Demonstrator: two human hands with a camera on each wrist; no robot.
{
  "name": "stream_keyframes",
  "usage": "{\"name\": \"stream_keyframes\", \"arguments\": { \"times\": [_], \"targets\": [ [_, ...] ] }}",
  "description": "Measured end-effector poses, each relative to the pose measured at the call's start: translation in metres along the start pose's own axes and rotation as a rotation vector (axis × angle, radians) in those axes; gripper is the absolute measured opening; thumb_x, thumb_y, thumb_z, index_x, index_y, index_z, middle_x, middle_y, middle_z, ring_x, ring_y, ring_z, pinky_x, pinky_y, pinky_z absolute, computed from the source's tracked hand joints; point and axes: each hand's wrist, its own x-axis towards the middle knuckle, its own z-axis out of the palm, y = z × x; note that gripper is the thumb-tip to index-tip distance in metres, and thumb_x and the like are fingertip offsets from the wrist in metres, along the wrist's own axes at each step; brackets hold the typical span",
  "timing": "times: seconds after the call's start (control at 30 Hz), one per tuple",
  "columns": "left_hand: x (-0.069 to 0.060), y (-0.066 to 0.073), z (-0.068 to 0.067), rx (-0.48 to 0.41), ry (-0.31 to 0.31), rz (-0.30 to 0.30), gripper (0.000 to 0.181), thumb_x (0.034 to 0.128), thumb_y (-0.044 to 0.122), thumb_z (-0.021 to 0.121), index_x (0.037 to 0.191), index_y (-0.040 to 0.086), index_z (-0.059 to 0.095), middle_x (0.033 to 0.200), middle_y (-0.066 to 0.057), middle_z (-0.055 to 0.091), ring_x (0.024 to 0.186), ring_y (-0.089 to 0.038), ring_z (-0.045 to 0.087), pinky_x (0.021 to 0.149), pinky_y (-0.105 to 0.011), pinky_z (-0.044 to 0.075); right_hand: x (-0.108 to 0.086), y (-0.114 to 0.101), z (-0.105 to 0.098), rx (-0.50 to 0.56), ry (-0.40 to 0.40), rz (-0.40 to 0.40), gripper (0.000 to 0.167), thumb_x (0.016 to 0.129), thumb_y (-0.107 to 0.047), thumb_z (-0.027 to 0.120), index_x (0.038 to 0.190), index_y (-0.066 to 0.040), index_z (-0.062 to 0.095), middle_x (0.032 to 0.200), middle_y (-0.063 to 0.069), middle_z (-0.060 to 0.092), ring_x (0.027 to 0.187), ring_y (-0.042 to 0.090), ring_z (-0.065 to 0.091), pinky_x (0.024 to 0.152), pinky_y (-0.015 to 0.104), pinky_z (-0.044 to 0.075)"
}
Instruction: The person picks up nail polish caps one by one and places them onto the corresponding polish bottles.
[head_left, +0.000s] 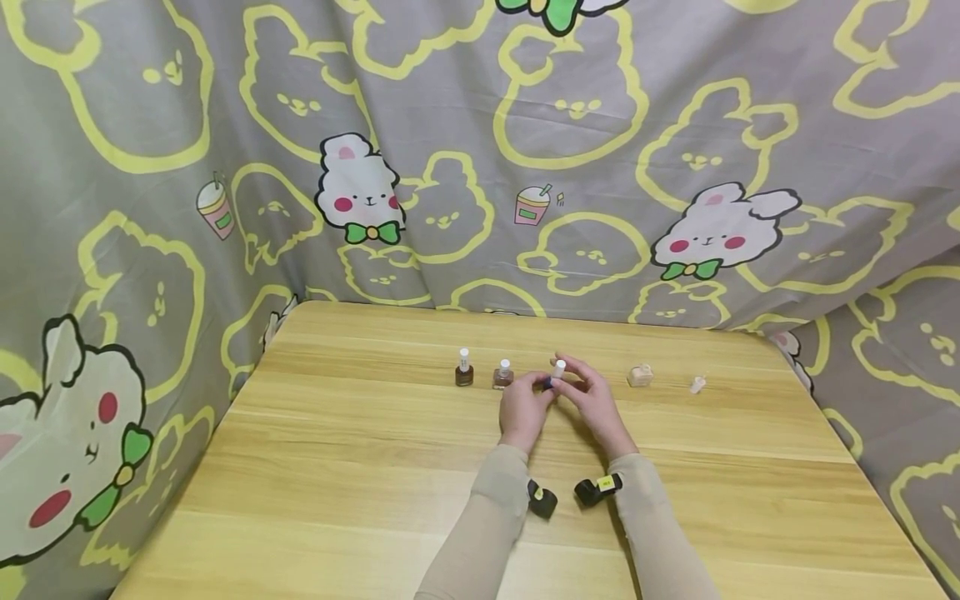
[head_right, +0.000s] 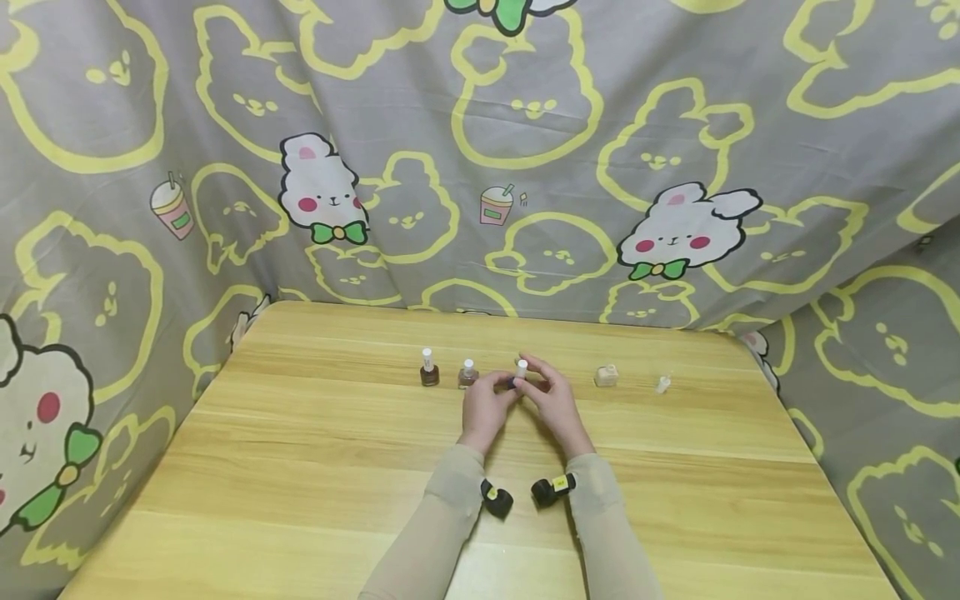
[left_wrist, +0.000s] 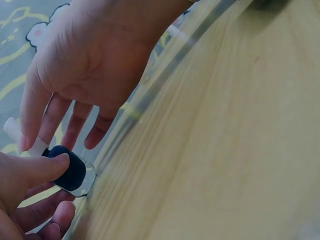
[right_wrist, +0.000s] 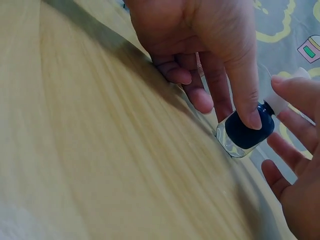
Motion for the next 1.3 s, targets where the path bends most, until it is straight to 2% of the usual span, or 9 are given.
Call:
{"name": "stream_keyframes", "arguments": {
  "times": [0.23,0.4,0.57,0.73,0.87,0.97,1.1,1.2,1.3],
  "targets": [
    [0.0,0.001,0.0,0.001,0.002,-0.003,0.027,0.0818,0.035,0.077,0.104,0.02,0.075,0.106,0.003,0.076,0.102,-0.019,0.071,0.084,-0.037,0.055,-0.006,-0.018,0.002,0.011,-0.014,0.014,0.035,0.094,-0.006,0.062,0.125,0.009,0.058,0.134,0.025,0.057,0.104,0.008,0.062,0.085,0.016,0.049],
    [0.0,0.001,0.0,0.001,0.007,-0.003,0.026,0.0814,0.035,0.077,0.103,0.02,0.075,0.105,0.003,0.076,0.102,-0.019,0.071,0.083,-0.037,0.055,-0.001,-0.006,0.003,0.013,0.049,0.037,0.033,0.091,-0.01,0.068,0.119,0.006,0.063,0.128,0.024,0.062,0.098,0.001,0.061,0.084,0.017,0.049],
    [0.0,0.001,0.0,0.001,0.01,0.001,0.025,0.0814,0.035,0.077,0.103,0.021,0.075,0.104,0.004,0.076,0.101,-0.019,0.071,0.083,-0.036,0.055,0.004,0.005,0.008,-0.011,0.156,0.043,0.029,0.085,-0.013,0.075,0.109,0.001,0.067,0.111,0.009,0.071,0.091,0.003,0.062,0.081,0.019,0.051],
    [-0.001,0.001,0.001,0.002,0.013,0.007,0.023,0.081,0.033,0.078,0.101,0.021,0.075,0.101,0.005,0.077,0.098,-0.019,0.072,0.08,-0.035,0.055,0.004,0.003,0.012,0.013,0.223,0.056,0.022,0.082,-0.006,0.076,0.098,0.002,0.063,0.094,-0.005,0.065,0.087,0.01,0.063,0.076,0.019,0.052],
    [-0.001,0.001,0.002,0.004,0.008,0.006,0.022,0.0811,0.032,0.078,0.101,0.021,0.075,0.101,0.005,0.076,0.098,-0.019,0.071,0.08,-0.036,0.055,0.006,0.007,0.013,0.025,0.229,0.063,0.025,0.081,-0.005,0.077,0.098,0.002,0.059,0.094,-0.004,0.062,0.085,0.007,0.061,0.076,0.018,0.052],
    [0.0,0.001,0.003,0.007,0.007,0.013,0.022,0.0819,0.032,0.077,0.101,0.022,0.076,0.101,0.006,0.076,0.099,-0.018,0.071,0.08,-0.035,0.055,0.006,0.009,0.012,0.017,0.193,0.025,0.034,0.082,-0.007,0.076,0.111,0.004,0.06,0.101,0.004,0.065,0.088,0.005,0.061,0.08,0.017,0.051],
    [0.0,0.0,0.003,-0.002,0.006,0.026,0.023,0.0824,0.034,0.077,0.102,0.022,0.076,0.101,0.006,0.076,0.101,-0.017,0.071,0.081,-0.036,0.055,0.004,0.011,0.005,0.058,0.081,-0.015,0.05,0.087,-0.01,0.072,0.133,0.0,0.055,0.126,0.016,0.063,0.1,0.008,0.062,0.085,0.017,0.049],
    [0.0,0.0,0.002,-0.015,-0.005,0.023,0.025,0.0815,0.034,0.077,0.104,0.022,0.075,0.104,0.006,0.076,0.102,-0.017,0.07,0.083,-0.036,0.054,0.003,0.013,-0.001,0.12,0.002,-0.007,0.054,0.091,-0.013,0.069,0.14,-0.004,0.05,0.137,0.011,0.059,0.109,0.01,0.061,0.09,0.017,0.048],
    [0.0,0.0,0.002,-0.013,-0.013,0.02,0.026,0.0807,0.033,0.077,0.104,0.022,0.074,0.105,0.005,0.076,0.102,-0.017,0.07,0.083,-0.036,0.054,0.003,0.016,-0.006,0.172,-0.053,0.004,0.051,0.092,-0.016,0.066,0.139,-0.003,0.05,0.136,0.0,0.062,0.116,0.006,0.059,0.095,0.017,0.046]
  ]
}}
